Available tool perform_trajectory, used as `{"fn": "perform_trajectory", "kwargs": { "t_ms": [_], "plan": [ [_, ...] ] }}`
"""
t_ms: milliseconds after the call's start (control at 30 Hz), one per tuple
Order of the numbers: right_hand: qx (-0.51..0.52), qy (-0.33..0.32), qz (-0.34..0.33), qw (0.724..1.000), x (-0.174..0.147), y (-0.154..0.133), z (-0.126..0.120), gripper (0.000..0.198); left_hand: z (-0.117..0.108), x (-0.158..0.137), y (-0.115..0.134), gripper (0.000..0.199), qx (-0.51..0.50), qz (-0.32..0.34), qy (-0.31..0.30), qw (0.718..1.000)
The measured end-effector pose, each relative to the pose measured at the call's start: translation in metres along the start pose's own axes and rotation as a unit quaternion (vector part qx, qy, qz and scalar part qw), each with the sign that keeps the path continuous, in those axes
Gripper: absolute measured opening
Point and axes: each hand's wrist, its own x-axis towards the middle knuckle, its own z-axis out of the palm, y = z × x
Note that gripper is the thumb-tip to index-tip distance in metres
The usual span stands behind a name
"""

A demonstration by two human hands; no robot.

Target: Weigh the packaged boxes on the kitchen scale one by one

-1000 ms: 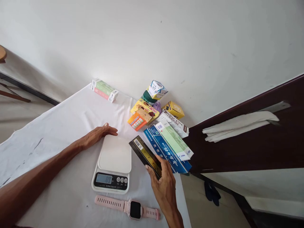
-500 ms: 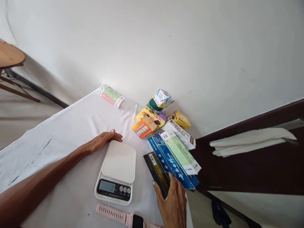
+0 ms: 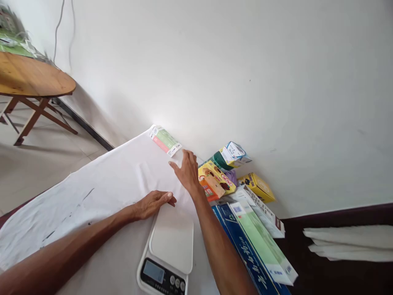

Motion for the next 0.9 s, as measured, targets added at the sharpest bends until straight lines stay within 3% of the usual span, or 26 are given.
{"fn": "perform_trajectory", "kwargs": {
  "t_ms": [100, 200, 300, 467, 633, 767, 900],
  "plan": [
    [0.000, -0.026, 0.061, 0.998, 0.061, -0.003, 0.023, 0.059, 0.000, 0.003, -0.006, 0.071, -0.007, 0.004, 0.003, 1.000],
    [0.009, -0.039, 0.094, 0.995, 0.095, 0.002, 0.042, 0.045, 0.000, 0.004, -0.008, 0.071, -0.013, 0.008, 0.002, 1.000],
    [0.027, -0.043, 0.106, 0.993, 0.106, 0.008, 0.056, 0.033, 0.001, 0.005, -0.009, 0.071, -0.026, 0.006, 0.002, 1.000],
    [0.083, -0.003, 0.104, 0.991, 0.093, 0.022, 0.052, 0.040, 0.001, 0.006, -0.011, 0.065, -0.054, 0.004, -0.003, 0.999],
    [0.141, 0.051, 0.091, 0.984, 0.029, 0.045, -0.001, 0.051, -0.004, 0.009, -0.015, 0.056, -0.103, -0.016, -0.013, 0.994],
    [0.251, 0.056, 0.086, 0.962, -0.074, 0.064, -0.057, 0.060, -0.008, 0.011, -0.018, 0.054, -0.169, -0.059, -0.012, 0.984],
    [0.232, 0.004, 0.136, 0.963, -0.186, 0.068, -0.086, 0.054, -0.009, 0.014, -0.021, 0.054, -0.229, -0.088, -0.009, 0.969]
  ]
}}
